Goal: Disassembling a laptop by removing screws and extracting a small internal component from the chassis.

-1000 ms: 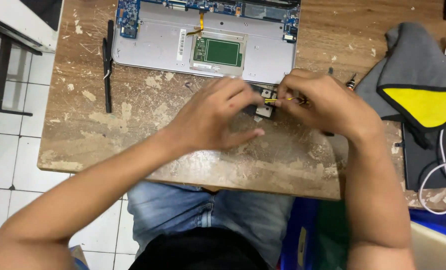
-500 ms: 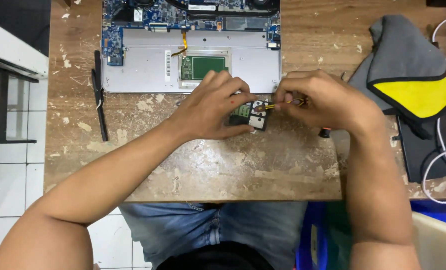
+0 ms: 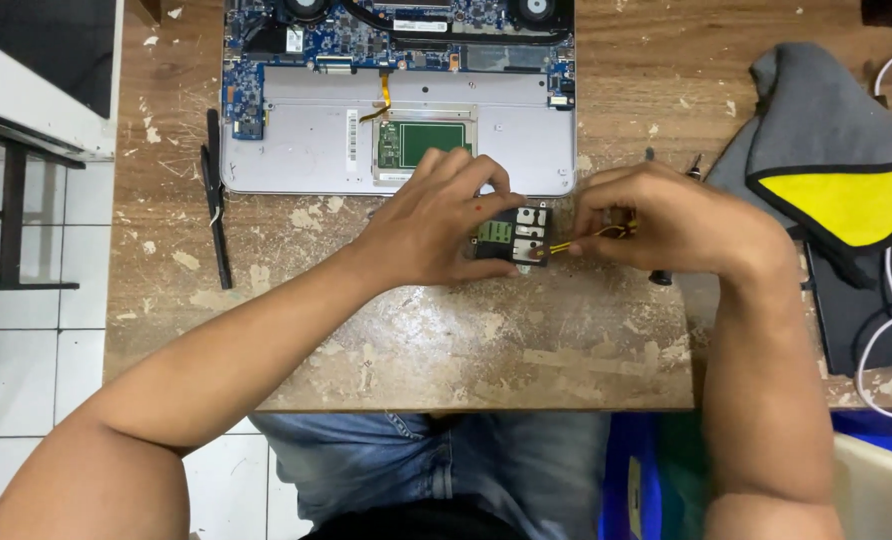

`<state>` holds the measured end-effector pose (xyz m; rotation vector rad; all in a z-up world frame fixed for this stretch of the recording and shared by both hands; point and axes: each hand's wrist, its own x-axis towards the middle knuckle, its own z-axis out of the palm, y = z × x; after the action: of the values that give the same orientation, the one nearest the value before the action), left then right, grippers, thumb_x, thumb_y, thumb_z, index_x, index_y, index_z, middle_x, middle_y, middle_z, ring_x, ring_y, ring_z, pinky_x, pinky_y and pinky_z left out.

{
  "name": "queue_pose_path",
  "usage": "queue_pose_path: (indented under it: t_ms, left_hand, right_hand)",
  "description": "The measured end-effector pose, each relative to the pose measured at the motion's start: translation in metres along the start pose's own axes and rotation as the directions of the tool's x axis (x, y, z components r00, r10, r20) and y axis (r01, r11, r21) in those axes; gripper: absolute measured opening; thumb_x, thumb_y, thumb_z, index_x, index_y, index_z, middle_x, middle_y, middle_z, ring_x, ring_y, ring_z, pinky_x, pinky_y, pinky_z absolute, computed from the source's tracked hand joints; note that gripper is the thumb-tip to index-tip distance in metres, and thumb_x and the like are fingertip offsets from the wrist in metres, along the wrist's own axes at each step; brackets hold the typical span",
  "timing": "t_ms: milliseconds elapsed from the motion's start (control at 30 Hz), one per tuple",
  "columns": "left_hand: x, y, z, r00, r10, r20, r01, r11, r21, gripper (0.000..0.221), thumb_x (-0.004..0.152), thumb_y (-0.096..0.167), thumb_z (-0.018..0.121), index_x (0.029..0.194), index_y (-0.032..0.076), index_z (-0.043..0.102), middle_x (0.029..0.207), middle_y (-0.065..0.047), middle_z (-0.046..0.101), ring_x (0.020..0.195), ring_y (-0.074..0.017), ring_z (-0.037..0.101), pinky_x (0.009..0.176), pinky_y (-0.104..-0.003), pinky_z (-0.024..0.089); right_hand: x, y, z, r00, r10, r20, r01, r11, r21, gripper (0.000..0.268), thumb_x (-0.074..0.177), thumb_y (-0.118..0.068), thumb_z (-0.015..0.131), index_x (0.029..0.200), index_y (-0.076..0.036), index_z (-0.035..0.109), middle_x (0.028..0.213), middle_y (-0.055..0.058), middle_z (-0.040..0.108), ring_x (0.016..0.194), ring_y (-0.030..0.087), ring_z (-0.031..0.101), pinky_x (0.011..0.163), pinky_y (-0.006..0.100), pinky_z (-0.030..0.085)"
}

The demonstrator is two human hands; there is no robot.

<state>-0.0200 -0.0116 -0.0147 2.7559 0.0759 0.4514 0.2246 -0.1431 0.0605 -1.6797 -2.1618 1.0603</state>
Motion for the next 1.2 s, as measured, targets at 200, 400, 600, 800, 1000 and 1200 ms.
queue_pose_path:
  t_ms: [200, 400, 600, 800, 1000, 1200]
  left_hand:
    - [0.001, 0.0, -0.003, 0.999, -0.026, 0.021, 0.027, 0.999, -0.027, 0.071, 0.081, 0.06, 0.085, 0.13, 0.013, 0.067, 0.119, -0.006, 0.054, 0.101, -0.0254, 0.046, 0.085, -0.04, 0.039]
    - [0.004, -0.004, 0.0, 0.999, -0.022, 0.031, 0.023, 1.0, -0.011, 0.072, 0.08, 0.062, 0.085, 0.13, 0.013, 0.065, 0.119, -0.006, 0.054, 0.101, -0.0251, 0.046, 0.086, -0.04, 0.038]
    - [0.008, 0.001, -0.009, 0.977, -0.119, 0.179, 0.125, 0.992, -0.023, 0.075, 0.082, 0.066, 0.078, 0.135, 0.016, 0.064, 0.125, -0.004, 0.052, 0.104, -0.0251, 0.043, 0.088, -0.04, 0.039]
    - [0.011, 0.001, -0.007, 0.97, -0.144, 0.195, 0.151, 0.988, -0.021, 0.08, 0.08, 0.067, 0.078, 0.14, 0.018, 0.061, 0.124, -0.004, 0.052, 0.105, -0.0239, 0.044, 0.089, -0.04, 0.038]
    - [0.005, -0.007, 0.0, 0.994, -0.088, -0.067, 0.08, 0.99, -0.118, 0.076, 0.083, 0.06, 0.084, 0.141, 0.019, 0.056, 0.123, -0.005, 0.058, 0.107, -0.0216, 0.052, 0.091, -0.038, 0.041]
    - [0.055, -0.072, -0.039, 0.932, -0.284, -0.226, 0.281, 0.959, -0.044, 0.026, 0.104, 0.027, 0.065, 0.123, 0.009, 0.061, 0.096, -0.006, 0.057, 0.085, -0.0227, 0.053, 0.074, -0.043, 0.043]
  right_hand:
    - [0.002, 0.005, 0.006, 0.99, 0.137, -0.02, -0.138, 0.988, -0.074, 0.014, 0.086, -0.02, 0.081, 0.082, -0.014, 0.069, 0.081, -0.001, 0.072, 0.071, 0.014, 0.064, 0.064, 0.032, 0.048]
    - [0.006, 0.004, 0.013, 0.98, 0.184, -0.072, -0.19, 0.978, -0.088, 0.023, 0.088, -0.024, 0.082, 0.081, -0.013, 0.064, 0.076, 0.001, 0.067, 0.067, 0.016, 0.058, 0.06, 0.033, 0.041]
    - [0.01, -0.002, 0.02, 0.989, 0.073, -0.126, -0.085, 0.992, -0.092, 0.014, 0.088, -0.022, 0.079, 0.089, -0.012, 0.07, 0.083, 0.003, 0.071, 0.072, 0.02, 0.065, 0.065, 0.036, 0.046]
    - [0.014, -0.022, 0.02, 0.975, 0.209, -0.079, -0.218, 0.965, -0.146, 0.015, 0.096, -0.025, 0.07, 0.09, -0.012, 0.066, 0.081, 0.003, 0.07, 0.069, 0.021, 0.064, 0.063, 0.037, 0.046]
    - [0.015, -0.019, 0.022, 0.983, 0.154, -0.098, -0.169, 0.972, -0.164, 0.016, 0.099, -0.027, 0.066, 0.094, -0.011, 0.065, 0.083, 0.006, 0.069, 0.073, 0.027, 0.065, 0.065, 0.041, 0.046]
    - [0.017, -0.032, 0.019, 0.938, 0.347, -0.001, -0.339, 0.916, -0.215, 0.023, 0.101, -0.037, 0.06, 0.098, -0.016, 0.067, 0.093, 0.002, 0.071, 0.077, 0.023, 0.067, 0.063, 0.041, 0.049]
